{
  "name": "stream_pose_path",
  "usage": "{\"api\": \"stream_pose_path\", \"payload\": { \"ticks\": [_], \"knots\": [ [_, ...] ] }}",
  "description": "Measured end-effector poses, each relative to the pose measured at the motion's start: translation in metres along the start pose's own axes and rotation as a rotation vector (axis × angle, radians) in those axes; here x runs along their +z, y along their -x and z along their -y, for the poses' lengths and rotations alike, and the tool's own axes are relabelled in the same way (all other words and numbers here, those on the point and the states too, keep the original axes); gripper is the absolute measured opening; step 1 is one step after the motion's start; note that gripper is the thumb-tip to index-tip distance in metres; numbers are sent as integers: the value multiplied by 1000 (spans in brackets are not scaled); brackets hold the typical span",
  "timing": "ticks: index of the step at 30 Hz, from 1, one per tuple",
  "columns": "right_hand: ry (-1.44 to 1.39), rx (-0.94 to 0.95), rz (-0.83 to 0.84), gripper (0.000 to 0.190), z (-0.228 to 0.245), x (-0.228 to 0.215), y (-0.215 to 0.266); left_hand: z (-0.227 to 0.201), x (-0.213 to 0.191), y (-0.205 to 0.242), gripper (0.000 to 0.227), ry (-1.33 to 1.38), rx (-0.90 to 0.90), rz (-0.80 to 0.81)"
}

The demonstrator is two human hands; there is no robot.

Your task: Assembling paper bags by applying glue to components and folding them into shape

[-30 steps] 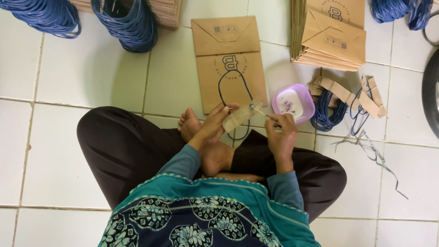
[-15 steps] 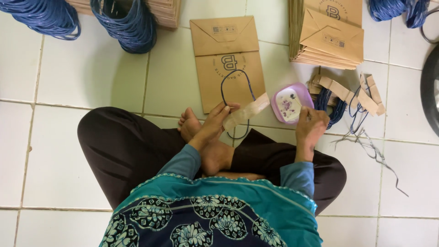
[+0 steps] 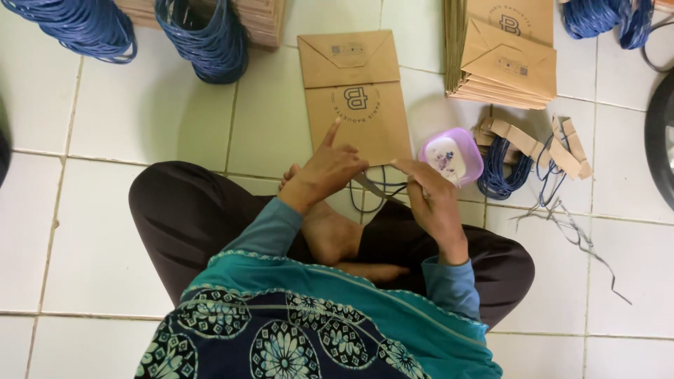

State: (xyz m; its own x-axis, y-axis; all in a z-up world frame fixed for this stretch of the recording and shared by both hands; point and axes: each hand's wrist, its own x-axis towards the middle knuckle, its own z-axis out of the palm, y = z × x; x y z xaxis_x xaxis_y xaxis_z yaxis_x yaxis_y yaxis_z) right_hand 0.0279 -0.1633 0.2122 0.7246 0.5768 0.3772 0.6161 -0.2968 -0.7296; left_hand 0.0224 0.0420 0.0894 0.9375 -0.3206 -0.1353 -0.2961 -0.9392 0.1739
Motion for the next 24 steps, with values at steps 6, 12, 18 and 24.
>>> {"api": "stream_pose_path", "payload": {
  "ticks": [6,12,18,24],
  "knots": [
    [141,-148,46,31,13,3,-23,0,-51,-7,22,-252,59,-172],
    [460,-106,-48,8,-65,36,-17,3,-63,-30,13,-183,297,-1090],
    [358,39,-448,13,-91,-15,-1,18,-36,6,32,14,-125,-1042],
    [-174,378,-719,12,-109,-14,34,51,128,-29,77,202,-195,-82]
  ]
}}
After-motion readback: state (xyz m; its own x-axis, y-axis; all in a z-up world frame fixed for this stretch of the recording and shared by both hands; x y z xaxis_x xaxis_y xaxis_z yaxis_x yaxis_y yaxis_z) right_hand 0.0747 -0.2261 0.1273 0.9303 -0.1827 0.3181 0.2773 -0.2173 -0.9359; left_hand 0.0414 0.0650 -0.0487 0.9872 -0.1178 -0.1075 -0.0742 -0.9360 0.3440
